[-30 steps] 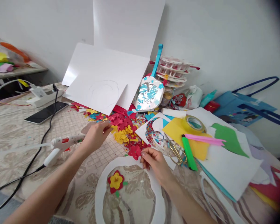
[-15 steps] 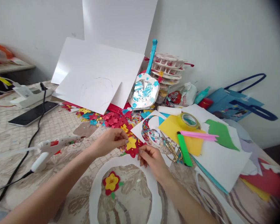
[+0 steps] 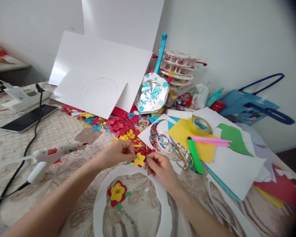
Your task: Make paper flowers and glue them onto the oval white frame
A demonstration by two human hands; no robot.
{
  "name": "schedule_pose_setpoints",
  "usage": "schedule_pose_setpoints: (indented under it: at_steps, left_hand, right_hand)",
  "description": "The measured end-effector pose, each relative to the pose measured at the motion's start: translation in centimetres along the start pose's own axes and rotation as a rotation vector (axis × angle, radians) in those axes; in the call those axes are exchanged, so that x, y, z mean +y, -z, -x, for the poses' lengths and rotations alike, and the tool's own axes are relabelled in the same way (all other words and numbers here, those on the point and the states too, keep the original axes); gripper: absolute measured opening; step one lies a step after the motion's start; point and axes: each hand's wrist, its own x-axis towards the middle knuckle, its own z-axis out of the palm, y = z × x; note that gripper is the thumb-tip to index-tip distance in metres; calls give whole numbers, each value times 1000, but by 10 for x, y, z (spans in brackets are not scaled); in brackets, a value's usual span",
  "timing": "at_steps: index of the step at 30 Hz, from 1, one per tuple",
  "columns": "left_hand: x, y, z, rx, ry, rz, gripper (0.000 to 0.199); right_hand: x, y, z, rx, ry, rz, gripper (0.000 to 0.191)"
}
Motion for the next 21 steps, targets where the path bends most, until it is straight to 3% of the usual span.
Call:
schedule_pose_setpoints:
  at_steps: [15,21]
  left_hand:
    - [-2,-4,-1,16,66,193,20]
    - [-4,-6,-1,32,42,176,21]
  right_hand:
    - [1,0,0,11,19,25,22]
    - [1,0,0,9,6,18,20]
